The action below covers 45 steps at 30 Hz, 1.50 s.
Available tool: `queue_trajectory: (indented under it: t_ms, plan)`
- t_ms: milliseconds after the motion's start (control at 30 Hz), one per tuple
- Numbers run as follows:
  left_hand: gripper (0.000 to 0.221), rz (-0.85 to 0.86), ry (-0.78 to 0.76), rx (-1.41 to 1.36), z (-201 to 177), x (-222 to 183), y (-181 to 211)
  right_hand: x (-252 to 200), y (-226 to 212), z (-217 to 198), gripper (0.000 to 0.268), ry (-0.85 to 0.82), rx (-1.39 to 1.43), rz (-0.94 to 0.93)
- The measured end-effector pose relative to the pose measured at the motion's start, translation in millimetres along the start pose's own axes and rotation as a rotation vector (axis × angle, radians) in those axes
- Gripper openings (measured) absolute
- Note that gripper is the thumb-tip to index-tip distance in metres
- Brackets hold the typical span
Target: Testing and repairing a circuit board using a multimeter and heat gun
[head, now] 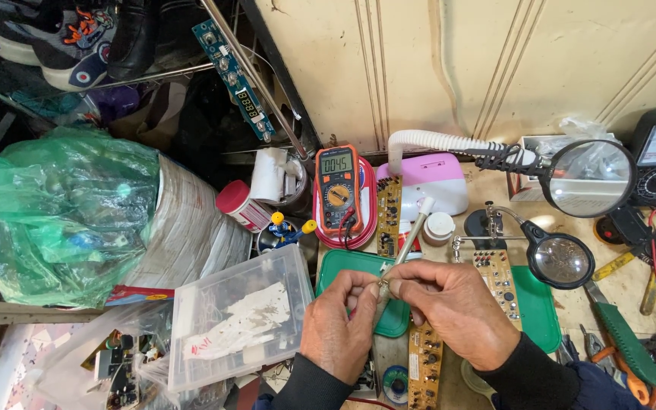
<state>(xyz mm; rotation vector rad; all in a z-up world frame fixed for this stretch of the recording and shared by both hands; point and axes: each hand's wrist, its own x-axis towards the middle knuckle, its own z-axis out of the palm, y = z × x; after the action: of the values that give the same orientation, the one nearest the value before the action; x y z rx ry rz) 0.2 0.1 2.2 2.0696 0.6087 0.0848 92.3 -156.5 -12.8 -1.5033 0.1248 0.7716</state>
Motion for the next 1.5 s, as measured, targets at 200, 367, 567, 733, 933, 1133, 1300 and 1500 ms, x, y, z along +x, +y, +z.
queue_trajectory:
  t_ms: [200, 367, 567, 733, 933, 1133, 1300, 1500]
  plan:
    - [0.014, -0.057, -0.005, 0.021, 0, 0, 0, 2, 5, -1, 0.022, -0.028, 0.005, -0.03]
    - [0.013, -0.049, -0.012, 0.004, -1, 0, 2, 0, 1, -1, 0.023, -0.012, -0.005, -0.017]
    - [0.013, -0.048, -0.01, 0.003, -1, 0, 4, 1, 0, 0, 0.024, -0.009, 0.005, -0.007]
    - [0.013, -0.03, 0.008, -0.012, 0, 0, 1, -2, -1, -1, 0.024, -0.006, 0.003, -0.008]
    - [0.014, -0.057, -0.04, -0.077, -1, 0, 7, -2, -5, -4, 0.022, -0.003, 0.007, 0.004]
    - [0.028, -0.076, -0.077, -0.222, 4, 4, -5, -2, -11, -11, 0.022, 0.022, 0.041, 0.02]
    - [0.038, -0.245, -0.178, -0.57, 15, 3, -6, -5, -17, -19, 0.029, -0.054, 0.274, 0.025]
    - [0.036, -0.048, -0.08, -0.527, 22, -3, -4, -6, -15, -25, 0.023, -0.061, 0.278, -0.017]
